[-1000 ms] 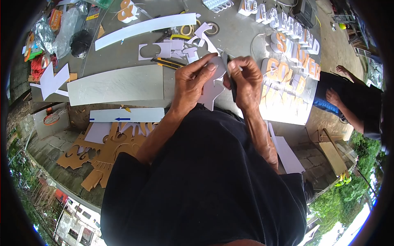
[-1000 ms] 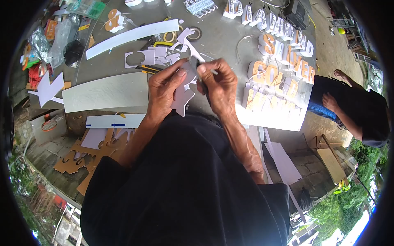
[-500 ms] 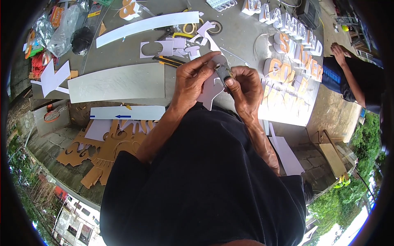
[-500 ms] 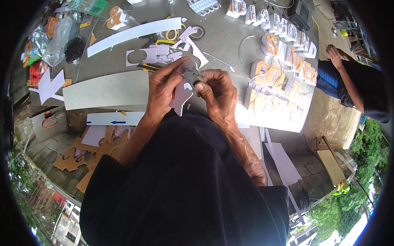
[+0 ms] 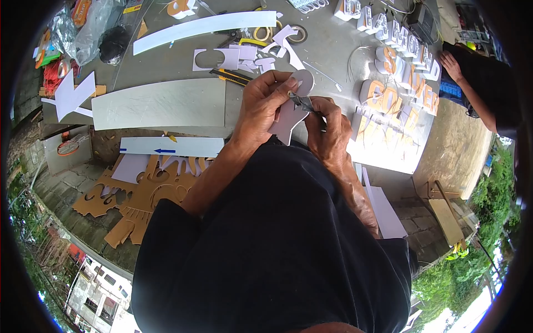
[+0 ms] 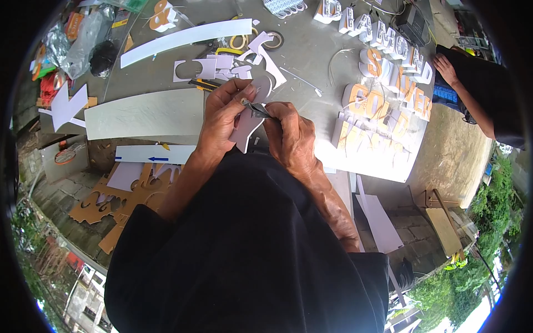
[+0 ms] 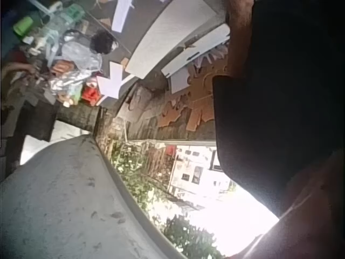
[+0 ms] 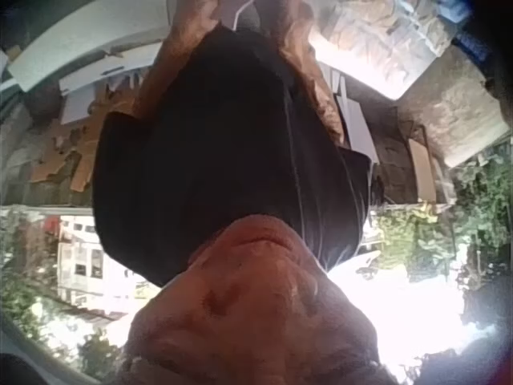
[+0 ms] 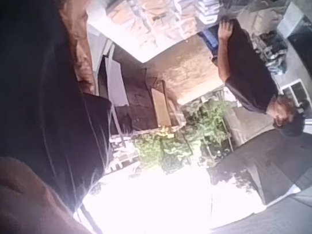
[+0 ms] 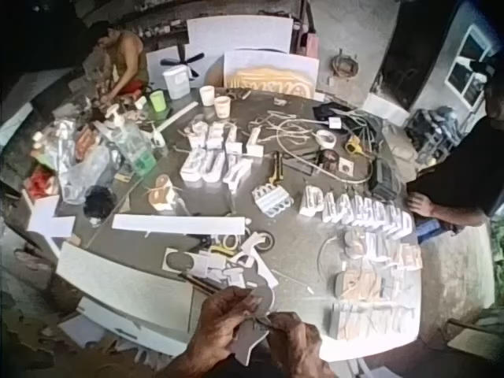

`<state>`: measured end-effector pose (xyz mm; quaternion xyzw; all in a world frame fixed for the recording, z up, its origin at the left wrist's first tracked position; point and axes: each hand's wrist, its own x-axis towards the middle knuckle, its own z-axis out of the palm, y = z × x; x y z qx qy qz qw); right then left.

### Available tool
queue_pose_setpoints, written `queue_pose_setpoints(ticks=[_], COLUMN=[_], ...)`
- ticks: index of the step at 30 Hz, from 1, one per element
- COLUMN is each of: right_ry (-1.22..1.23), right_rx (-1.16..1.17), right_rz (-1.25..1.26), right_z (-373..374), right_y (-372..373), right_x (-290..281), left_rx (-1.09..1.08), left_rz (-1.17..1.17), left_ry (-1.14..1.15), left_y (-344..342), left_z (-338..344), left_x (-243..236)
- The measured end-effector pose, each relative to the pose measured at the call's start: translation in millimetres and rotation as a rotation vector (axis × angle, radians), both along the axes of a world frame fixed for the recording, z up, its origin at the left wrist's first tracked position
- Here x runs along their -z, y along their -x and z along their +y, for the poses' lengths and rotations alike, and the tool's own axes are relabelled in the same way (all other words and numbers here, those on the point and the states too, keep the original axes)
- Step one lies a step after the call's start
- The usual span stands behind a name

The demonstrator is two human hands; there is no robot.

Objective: The recorder uses a utility knife to trim and detail foam or plastic letters and characters for a sign.

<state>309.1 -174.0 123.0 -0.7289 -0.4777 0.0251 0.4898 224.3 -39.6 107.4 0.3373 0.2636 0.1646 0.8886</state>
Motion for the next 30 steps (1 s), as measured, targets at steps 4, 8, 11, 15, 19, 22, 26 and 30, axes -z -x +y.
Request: queue_pose_setpoints(ticks=[4,8,11,15,19,22,26,30], right_ry=[0.003,0.006,-0.038,0.076,-0.017,0.028,-0.005,-0.028], right_rx=[0.017,-0.012,-0.001,-0.005,-0.018,0.006,0.001,-0.003], right_rz=[-0.015,0.019,0.066,0.093,0.151,0.221,0.189,0.167], right_z=[-5,-2,-2,-9,-3,-12,-7,-11], right_y=[1,3,2,0,1,8,4,2], right_x=[9,4,2,9,4,13,13,15], left_rx=[-0.023,-0.017,0.054,-0.004,0.035,0.042,0.002,0.017], left_rz=[0.017,0.003,0.025,0.045,0.025,-0.007,0.053,0.066], left_ry=[0.032,0.027,-0.031,-0.008,0.002,0.015,0.01,-0.051], left_y=[0,-1,1,-1,-1,-1,-3,0], left_z=[-5,-3,8,-1,-3,1,-5,-2], left_x=[3,-3,-11,-1,-2,-6,-4,3])
